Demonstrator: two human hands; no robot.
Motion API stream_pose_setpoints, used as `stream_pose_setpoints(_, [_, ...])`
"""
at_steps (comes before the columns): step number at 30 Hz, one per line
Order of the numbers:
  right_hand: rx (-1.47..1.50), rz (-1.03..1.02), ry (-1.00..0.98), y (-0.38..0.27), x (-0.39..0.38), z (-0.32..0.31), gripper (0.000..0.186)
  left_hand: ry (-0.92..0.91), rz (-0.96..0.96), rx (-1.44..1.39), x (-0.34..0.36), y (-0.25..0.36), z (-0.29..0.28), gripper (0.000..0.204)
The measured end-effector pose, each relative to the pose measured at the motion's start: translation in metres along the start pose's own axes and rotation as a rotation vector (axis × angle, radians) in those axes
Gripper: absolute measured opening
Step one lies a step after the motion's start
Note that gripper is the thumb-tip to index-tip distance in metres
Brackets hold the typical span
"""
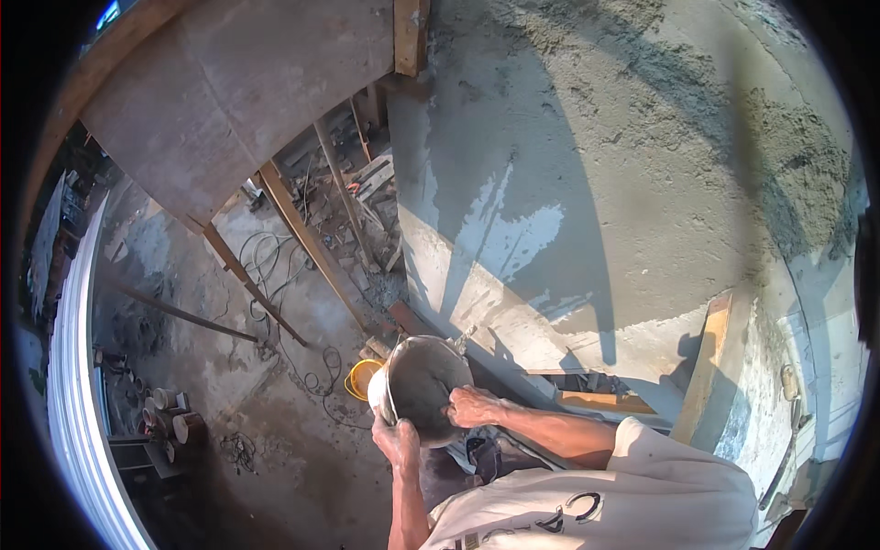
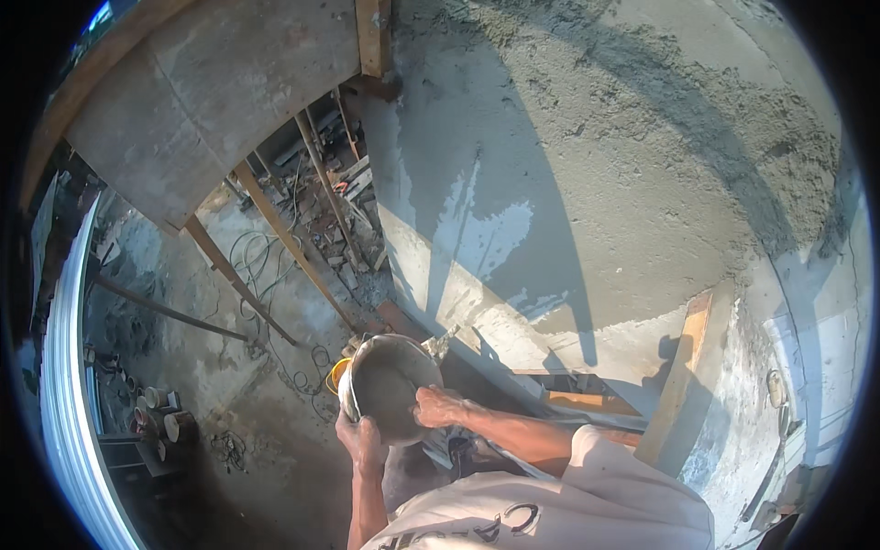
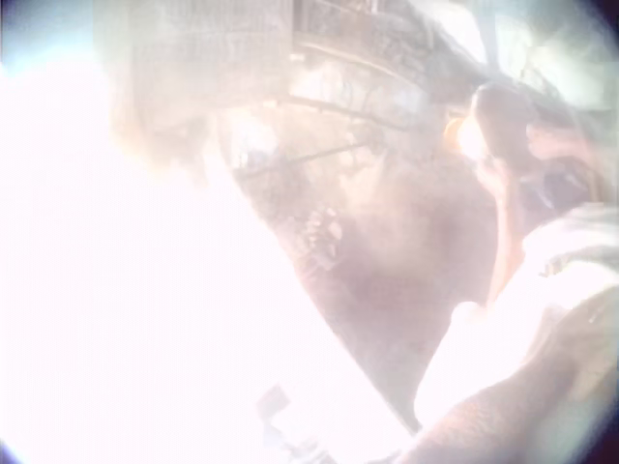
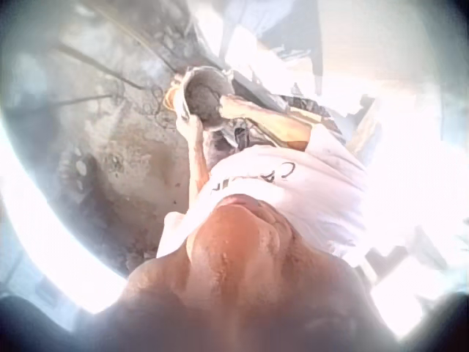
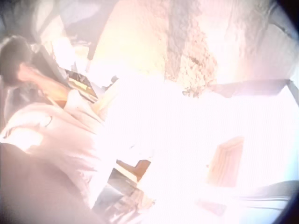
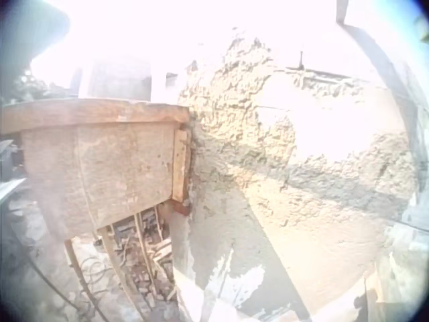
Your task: Apply plaster to a concrete block wall using a trowel.
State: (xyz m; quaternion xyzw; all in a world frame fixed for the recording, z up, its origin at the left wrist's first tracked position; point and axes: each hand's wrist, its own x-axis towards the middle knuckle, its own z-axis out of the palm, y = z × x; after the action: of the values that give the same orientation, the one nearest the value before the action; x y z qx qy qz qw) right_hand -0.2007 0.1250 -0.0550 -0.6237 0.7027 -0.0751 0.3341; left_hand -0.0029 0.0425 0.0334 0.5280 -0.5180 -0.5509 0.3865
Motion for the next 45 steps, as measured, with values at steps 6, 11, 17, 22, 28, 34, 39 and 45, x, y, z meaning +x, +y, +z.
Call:
stream_pose_setpoints(6, [0.613,0.155,-0.366,-0.098,-0.019,-0.114,0.044,0.017,-0.120,-0.360,0.002,0.050,-0.022,0.070])
stream_pose_setpoints(11, [0.150,-0.061,-0.046,-0.069,-0.002,-0.122,0.048,0.100,-0.162,-0.363,0.021,0.048,-0.027,0.066])
stream_pose_setpoints(17, [0.103,0.108,-0.145,-0.111,-0.001,-0.226,0.057,0.133,-0.242,-0.395,0.025,0.076,-0.028,0.049])
stream_pose_setpoints(22, [-0.108,-0.015,-0.050,-0.138,-0.008,-0.313,0.065,0.185,-0.260,-0.475,0.027,0.053,-0.021,0.049])
stream_pose_setpoints(28, [-0.116,0.138,-0.122,-0.169,-0.021,-0.324,0.053,0.272,-0.336,-0.539,0.003,0.044,-0.013,0.047])
stream_pose_setpoints(34, [0.077,0.041,-0.287,-0.113,0.000,-0.227,0.046,0.445,-0.500,-0.398,-0.023,0.027,-0.024,0.050])
stream_pose_setpoints(39, [0.158,0.115,-0.432,-0.110,-0.005,-0.186,0.044,0.457,-0.606,-0.305,-0.040,0.013,-0.034,0.052])
stream_pose_setpoints(45, [0.207,-0.023,-0.322,-0.120,-0.017,-0.202,0.045,0.421,-0.493,-0.366,-0.051,0.002,-0.046,0.043])
